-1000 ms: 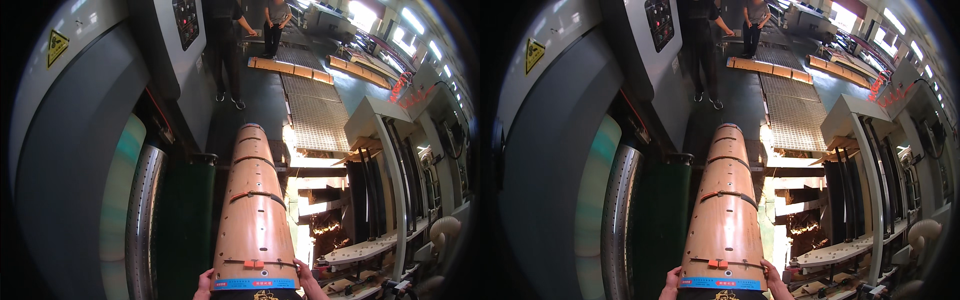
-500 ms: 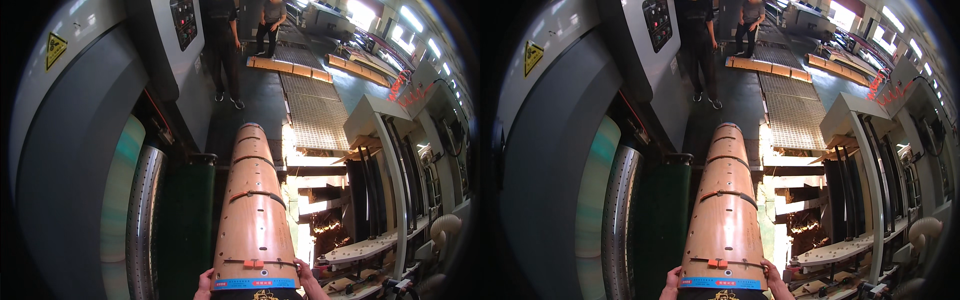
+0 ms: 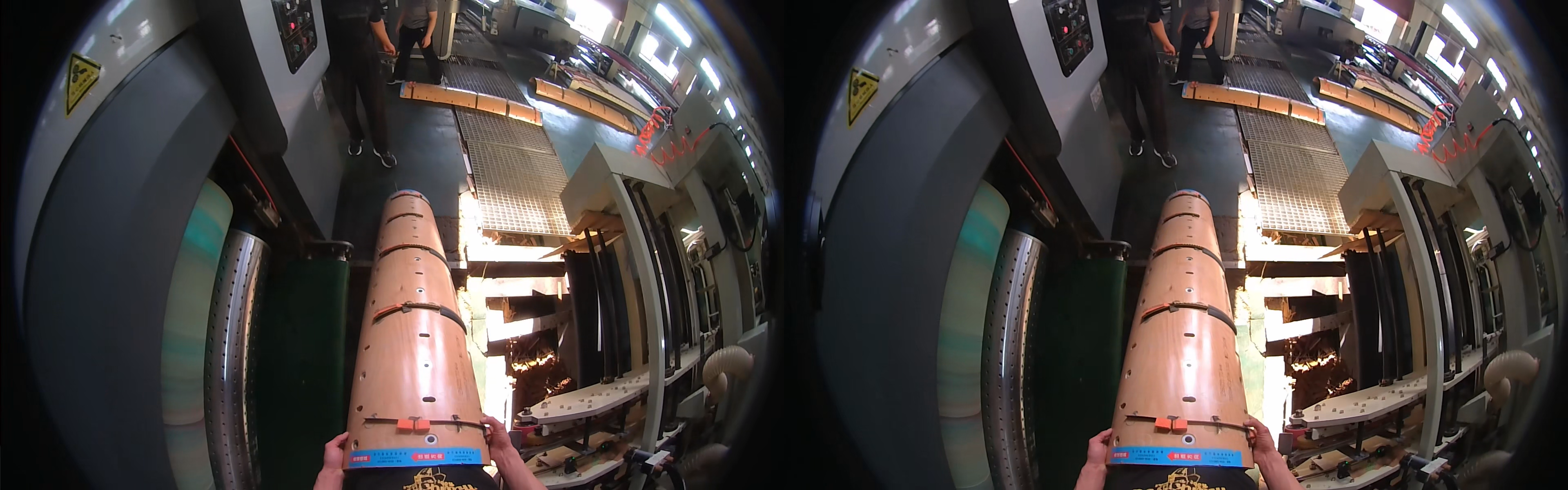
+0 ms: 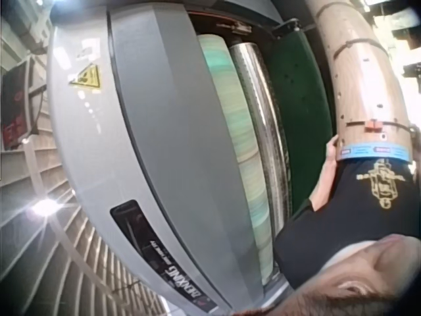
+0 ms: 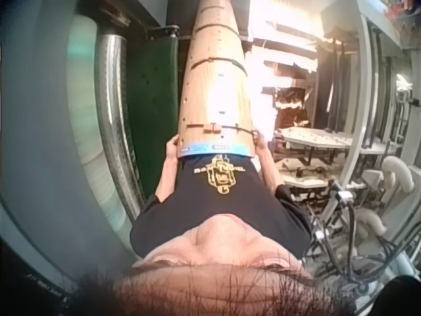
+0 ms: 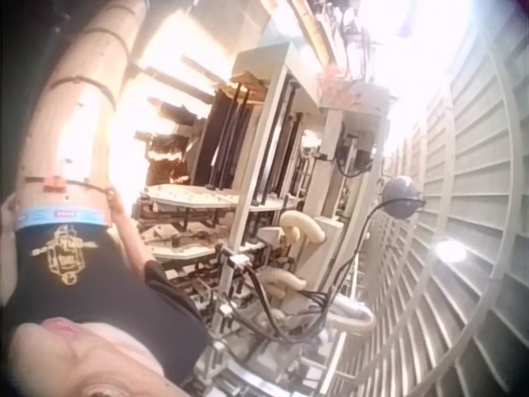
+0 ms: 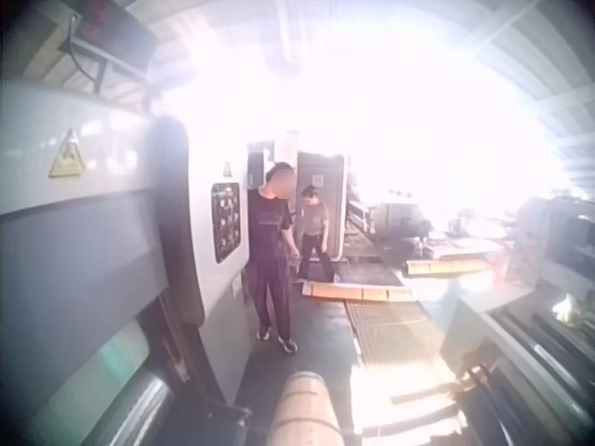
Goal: The person positions a large cylindrical wooden object onto a machine and secures it using straps and bolts. They use a wrench to tighten the bolts, ensuring the object is firmly attached to the machine.
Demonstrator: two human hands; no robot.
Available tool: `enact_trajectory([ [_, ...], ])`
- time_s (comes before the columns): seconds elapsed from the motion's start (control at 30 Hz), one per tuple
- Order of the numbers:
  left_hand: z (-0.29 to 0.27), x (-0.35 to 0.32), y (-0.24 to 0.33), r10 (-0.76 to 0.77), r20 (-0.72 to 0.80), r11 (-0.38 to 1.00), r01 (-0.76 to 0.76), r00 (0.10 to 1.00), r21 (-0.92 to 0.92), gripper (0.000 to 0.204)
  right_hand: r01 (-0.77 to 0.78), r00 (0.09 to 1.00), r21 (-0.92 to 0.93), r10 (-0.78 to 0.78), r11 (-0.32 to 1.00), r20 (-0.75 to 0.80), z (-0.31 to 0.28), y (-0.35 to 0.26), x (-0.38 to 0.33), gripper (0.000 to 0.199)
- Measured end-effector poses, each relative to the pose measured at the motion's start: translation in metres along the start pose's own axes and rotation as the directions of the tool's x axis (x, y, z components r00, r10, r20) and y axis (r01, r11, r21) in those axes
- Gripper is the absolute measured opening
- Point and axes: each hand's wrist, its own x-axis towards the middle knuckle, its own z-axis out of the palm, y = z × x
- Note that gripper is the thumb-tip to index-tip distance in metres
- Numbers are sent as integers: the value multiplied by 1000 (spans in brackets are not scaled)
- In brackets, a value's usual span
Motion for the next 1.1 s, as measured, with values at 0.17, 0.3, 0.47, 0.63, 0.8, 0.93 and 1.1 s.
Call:
enact_trajectory([
  [0.17, -4, 3, -2, -15, -21, 999, 14, 1000, -29, 34, 0, 998, -13, 1, 1000, 60, 12, -4, -10, 38],
  [0.3, -7, 5, -2, -5, 8, 1000, 5, 1000, -27, 35, -24, 999, 9, 23, 1000, 40, 2, -1, -2, 27],
  [0.47, -4, 1, -1, -9, 24, 999, 10, 1000, -32, 35, -27, 999, 18, 28, 999, -23, 24, -4, -16, 33],
  [0.63, 7, -3, 2, 14, -7, 1000, -14, 1000, -12, 34, 25, 998, -70, -29, 997, -49, 57, -18, -40, 20],
  [0.8, -14, 9, -1, 75, 67, 997, -77, 995, 23, 32, 38, 998, -107, -44, 994, -51, 24, -8, -15, 24],
  [0.93, -14, 5, -3, 56, 117, 998, -56, 992, -3, 34, 65, 998, -62, -66, 996, -4, 24, -6, -13, 22],
  [1.1, -7, 1, 4, 56, 169, 998, -60, 984, 19, 35, 87, 993, -20, -85, 996, 83, -11, 8, 8, 51],
])
